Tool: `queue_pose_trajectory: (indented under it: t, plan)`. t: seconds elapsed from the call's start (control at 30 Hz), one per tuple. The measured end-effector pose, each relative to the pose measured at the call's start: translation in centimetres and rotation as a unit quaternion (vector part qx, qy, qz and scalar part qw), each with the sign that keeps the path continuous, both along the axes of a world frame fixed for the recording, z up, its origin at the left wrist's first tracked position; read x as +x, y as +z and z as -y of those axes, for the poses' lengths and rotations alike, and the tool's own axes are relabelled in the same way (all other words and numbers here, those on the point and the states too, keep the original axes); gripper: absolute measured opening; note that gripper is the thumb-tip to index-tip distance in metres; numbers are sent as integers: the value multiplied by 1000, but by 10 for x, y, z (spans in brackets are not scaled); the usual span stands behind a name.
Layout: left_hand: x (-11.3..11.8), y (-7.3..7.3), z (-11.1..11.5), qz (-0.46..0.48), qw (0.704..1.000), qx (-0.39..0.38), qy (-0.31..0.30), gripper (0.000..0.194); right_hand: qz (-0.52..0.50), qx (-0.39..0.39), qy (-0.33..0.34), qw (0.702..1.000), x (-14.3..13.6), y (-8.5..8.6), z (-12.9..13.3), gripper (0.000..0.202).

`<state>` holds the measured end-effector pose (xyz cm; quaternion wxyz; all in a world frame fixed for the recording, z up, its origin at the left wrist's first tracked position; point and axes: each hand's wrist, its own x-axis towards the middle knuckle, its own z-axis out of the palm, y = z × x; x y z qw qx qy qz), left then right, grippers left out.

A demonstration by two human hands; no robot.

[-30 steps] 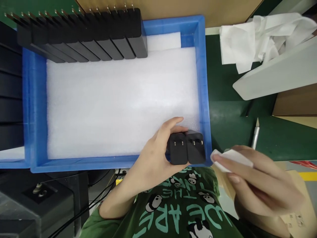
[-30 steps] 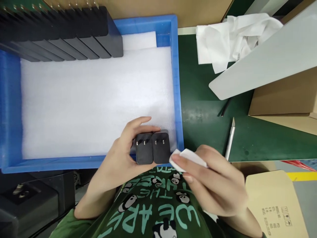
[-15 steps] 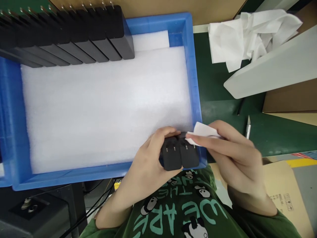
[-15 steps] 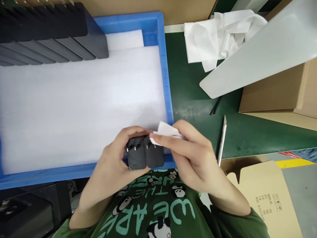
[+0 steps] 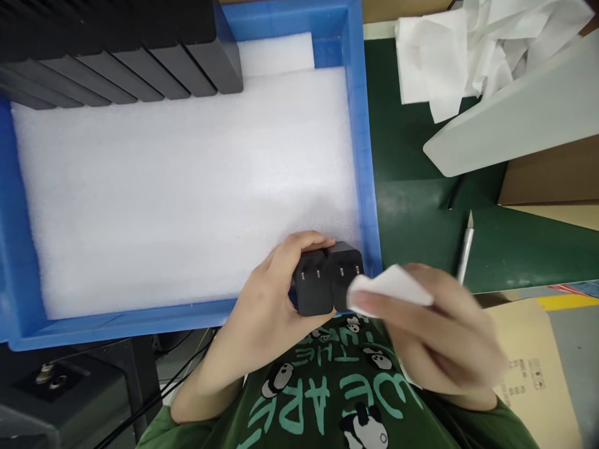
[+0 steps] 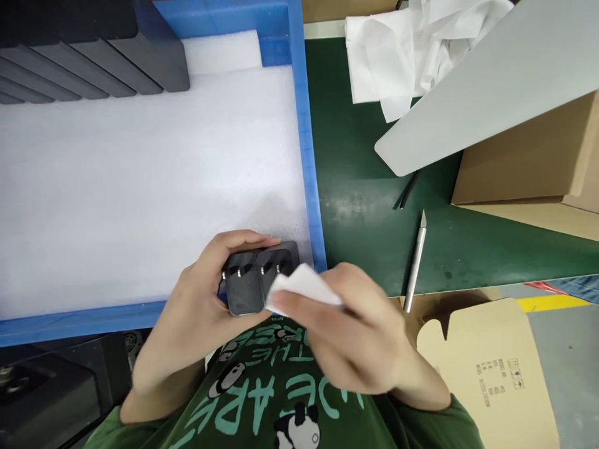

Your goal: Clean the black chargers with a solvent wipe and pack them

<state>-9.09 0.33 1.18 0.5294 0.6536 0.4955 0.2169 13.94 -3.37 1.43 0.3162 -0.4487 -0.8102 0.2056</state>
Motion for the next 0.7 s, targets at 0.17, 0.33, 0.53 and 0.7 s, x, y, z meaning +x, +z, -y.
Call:
queue_pose_trajectory:
  t: [0.17,0.33,0.53,0.7]
  plan:
    - [2,0,1,-3,1000,15,4,62,35,24,-21,999,-26,8,9,37]
    - [1,2,0,-12,1000,18,-1,60,55,39,-21,997,-27,11,5,35]
    - [2,2,0,-14,1000,14,-2,61,103,24,-12,994,-28,16,6,37]
    - [2,2,0,-11,999,30,-3,59,101,60,-11,993,-36,18,-1,29]
